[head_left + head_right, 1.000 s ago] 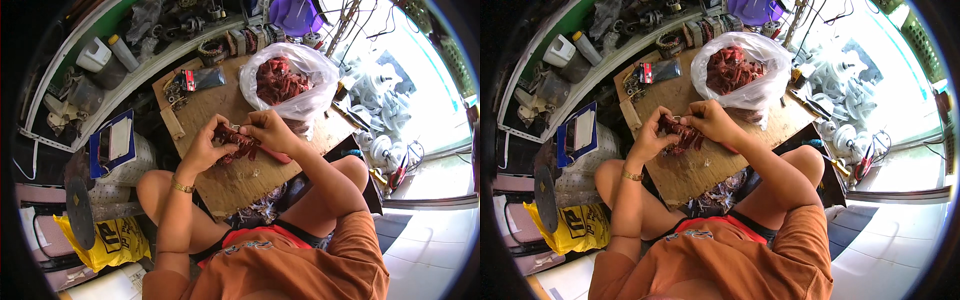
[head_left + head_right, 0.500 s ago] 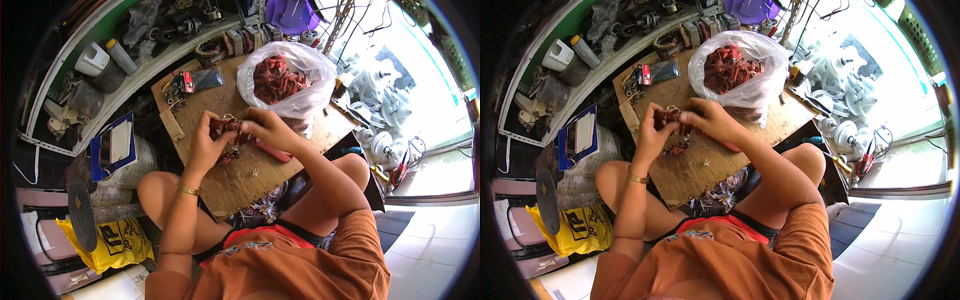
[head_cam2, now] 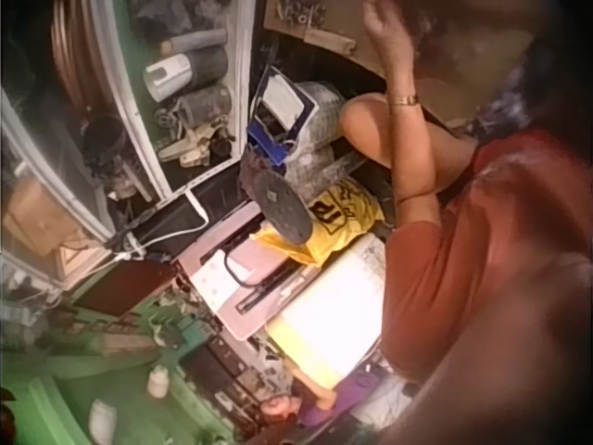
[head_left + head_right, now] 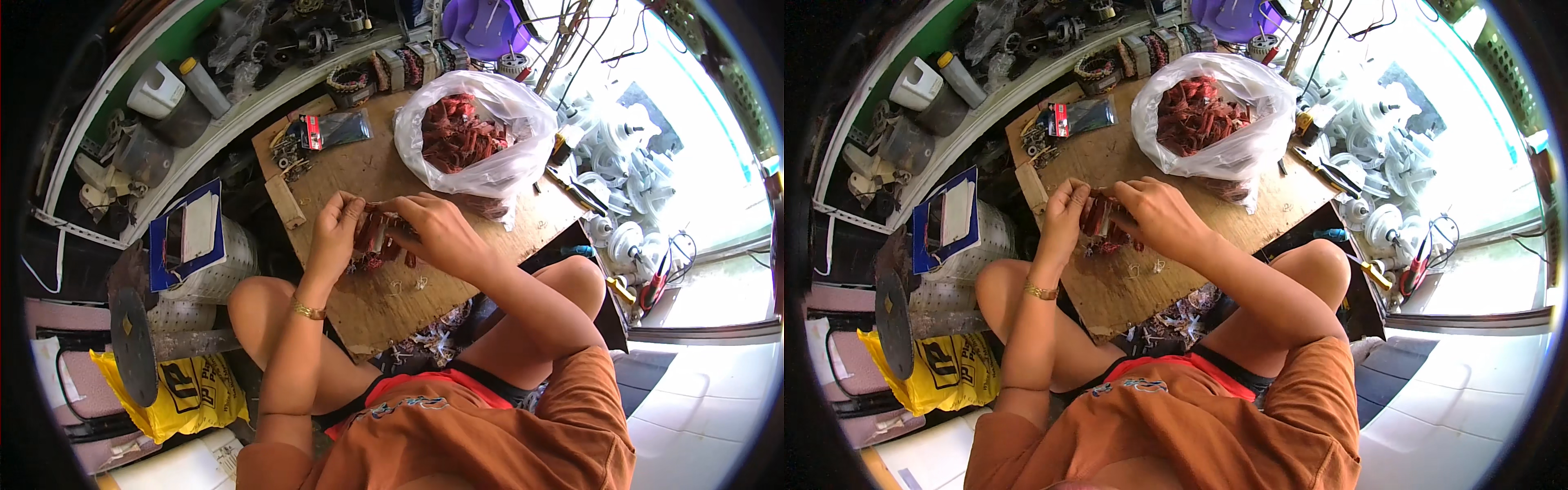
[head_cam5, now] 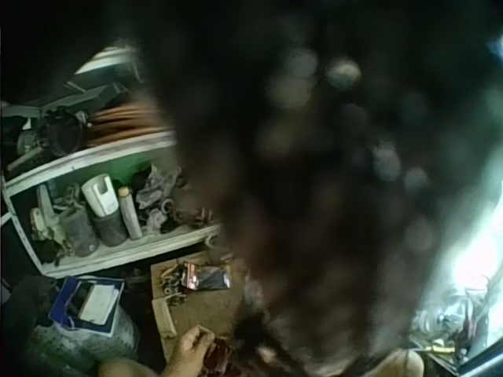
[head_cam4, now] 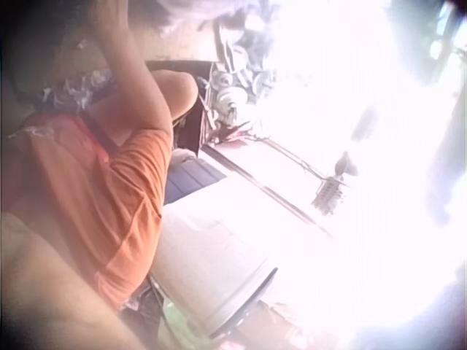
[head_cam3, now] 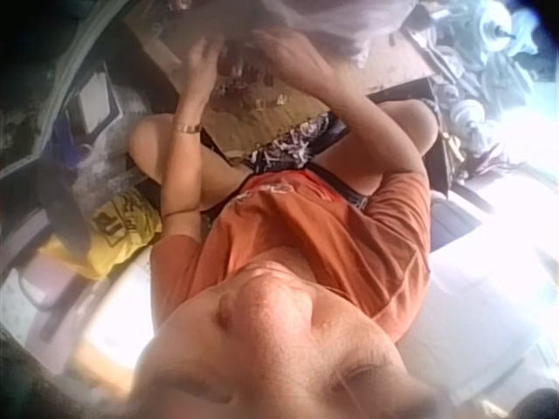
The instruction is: The person uses a utility knife to cut through the insulation and binding of discarded motor windings, then pulls and sorts the copper wire bundles by hand before placing them into a plastic bag.
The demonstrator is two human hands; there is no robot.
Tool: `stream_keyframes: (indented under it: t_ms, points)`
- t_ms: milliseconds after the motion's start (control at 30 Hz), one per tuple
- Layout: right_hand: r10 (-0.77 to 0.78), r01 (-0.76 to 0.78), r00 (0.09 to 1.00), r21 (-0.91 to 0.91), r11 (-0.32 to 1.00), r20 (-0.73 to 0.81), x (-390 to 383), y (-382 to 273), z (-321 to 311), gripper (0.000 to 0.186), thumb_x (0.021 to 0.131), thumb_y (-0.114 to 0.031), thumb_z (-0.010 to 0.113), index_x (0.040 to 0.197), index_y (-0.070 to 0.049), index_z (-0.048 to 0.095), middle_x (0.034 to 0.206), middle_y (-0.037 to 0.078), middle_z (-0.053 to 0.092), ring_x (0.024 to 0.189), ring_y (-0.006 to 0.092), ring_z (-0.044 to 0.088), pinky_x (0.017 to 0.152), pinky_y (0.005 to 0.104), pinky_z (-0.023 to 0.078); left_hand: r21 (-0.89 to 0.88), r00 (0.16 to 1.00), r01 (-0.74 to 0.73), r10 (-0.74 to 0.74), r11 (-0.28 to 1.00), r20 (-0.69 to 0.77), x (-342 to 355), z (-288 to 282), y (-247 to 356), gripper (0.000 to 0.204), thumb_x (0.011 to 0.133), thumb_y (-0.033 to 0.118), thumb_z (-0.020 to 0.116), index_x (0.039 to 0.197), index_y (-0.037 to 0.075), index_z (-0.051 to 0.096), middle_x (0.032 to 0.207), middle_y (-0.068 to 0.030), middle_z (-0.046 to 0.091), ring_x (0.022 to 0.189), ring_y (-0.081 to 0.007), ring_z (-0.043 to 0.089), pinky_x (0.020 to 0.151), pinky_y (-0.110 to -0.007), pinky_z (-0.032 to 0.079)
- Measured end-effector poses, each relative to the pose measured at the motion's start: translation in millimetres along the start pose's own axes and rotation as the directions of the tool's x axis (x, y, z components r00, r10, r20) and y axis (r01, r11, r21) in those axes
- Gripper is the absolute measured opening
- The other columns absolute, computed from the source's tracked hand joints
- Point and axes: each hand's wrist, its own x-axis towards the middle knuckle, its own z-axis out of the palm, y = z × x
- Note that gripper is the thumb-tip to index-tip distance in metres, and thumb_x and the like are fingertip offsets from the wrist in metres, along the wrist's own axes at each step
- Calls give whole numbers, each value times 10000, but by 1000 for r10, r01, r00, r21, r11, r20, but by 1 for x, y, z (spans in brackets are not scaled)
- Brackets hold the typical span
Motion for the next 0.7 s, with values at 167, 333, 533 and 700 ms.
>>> stream_keyframes:
  t_ms: [167,333,533,700]
  points:
    - [60,-55,998,-151,987,30,-2,-6,10,291,822,-126,741,1039,-7,587,902,155,623,865,362,614,737,451,518,236,965,-172,212,956,-154,3,7,-18,284,1062,295,554,931,44,583,783,40,574,686,-36,495,605,-240,423]
    - [76,-53,993,-239,970,90,-4,-5,3,307,840,-118,728,1061,-4,546,928,175,622,897,381,614,749,433,518,-358,974,220,-186,907,128,5,-1,-15,278,1046,351,571,991,78,587,864,37,586,773,-44,509,704,-216,432]
    - [179,-336,938,644,687,298,3,24,-28,239,993,-116,575,1205,-4,569,1043,53,678,971,166,654,809,336,537,-301,927,-173,258,938,273,8,-7,11,303,1039,391,565,1014,92,603,849,76,533,764,-23,480,667,-192,383]
    - [552,-664,497,703,-255,670,6,-18,-21,256,985,-90,607,1231,-25,583,1032,89,686,925,161,689,696,288,556,-293,878,-326,403,899,258,1,-13,2,303,1040,377,568,1049,76,597,887,53,547,772,-32,492,664,-195,396]
